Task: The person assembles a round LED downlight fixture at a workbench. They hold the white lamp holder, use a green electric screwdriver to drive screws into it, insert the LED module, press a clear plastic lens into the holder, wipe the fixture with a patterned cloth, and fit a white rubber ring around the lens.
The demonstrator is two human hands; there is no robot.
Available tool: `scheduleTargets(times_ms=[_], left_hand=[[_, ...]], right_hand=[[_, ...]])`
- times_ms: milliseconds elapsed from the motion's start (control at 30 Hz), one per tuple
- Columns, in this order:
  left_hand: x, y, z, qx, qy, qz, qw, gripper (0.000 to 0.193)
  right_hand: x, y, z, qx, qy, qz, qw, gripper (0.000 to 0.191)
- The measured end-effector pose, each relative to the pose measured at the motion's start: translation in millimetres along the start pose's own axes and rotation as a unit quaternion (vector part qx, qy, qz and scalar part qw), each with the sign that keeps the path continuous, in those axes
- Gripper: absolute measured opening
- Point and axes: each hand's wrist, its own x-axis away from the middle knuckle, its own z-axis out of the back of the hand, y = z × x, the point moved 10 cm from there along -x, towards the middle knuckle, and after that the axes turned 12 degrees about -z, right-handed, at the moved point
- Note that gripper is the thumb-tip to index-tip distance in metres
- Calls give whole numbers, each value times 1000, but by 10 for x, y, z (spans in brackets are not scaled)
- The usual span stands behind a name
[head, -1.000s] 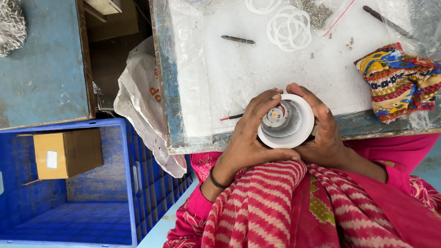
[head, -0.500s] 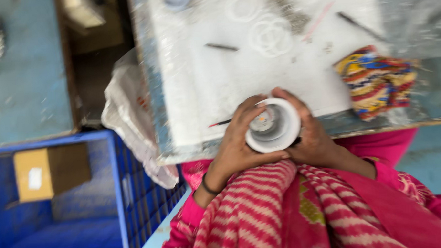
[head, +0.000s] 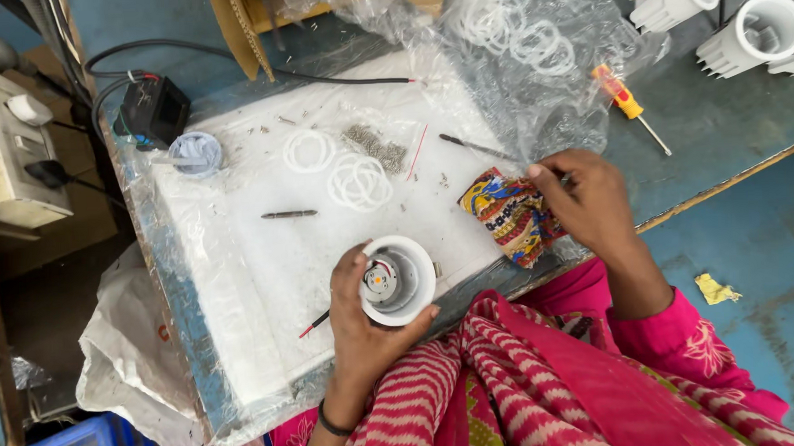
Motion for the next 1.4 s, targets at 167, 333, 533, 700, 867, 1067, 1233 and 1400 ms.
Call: scheduleTargets(times_ms=[167,333,533,700,867,1067,1233,1400], left_hand=[[-59,151,-37,-61,-31,-66,995,105],[-79,173,-34,-59,-31,-59,996,103],[-78,157,-32,-49,-30,-56,997,100],[-69,152,-30,-51,-33,-56,997,99],[-90,166,-38,-52,-31,-50,997,98],[-123,183,-56,-54,-29,-55,997,97],[-89,160,-43,-63,-29,-54,996,95],[-85,160,-51,-66,-32,-58,996,95]], right_hand=[[-127,-198,-261,120,-46,47,991,41],[-154,-244,-357,146,-109,61,981,46],[37,-119,-226,91,-129,123,980,44],[66,-13,-36,33,-64,102,992,22],[-56,29,287,-174,-75,75,979,16],[-319,261,-140,-261,-188,-55,945,27],[-134,371,-359,-432,-253,-138,854,25],[-30,277,-347,-408,-263,-103,868,29]])
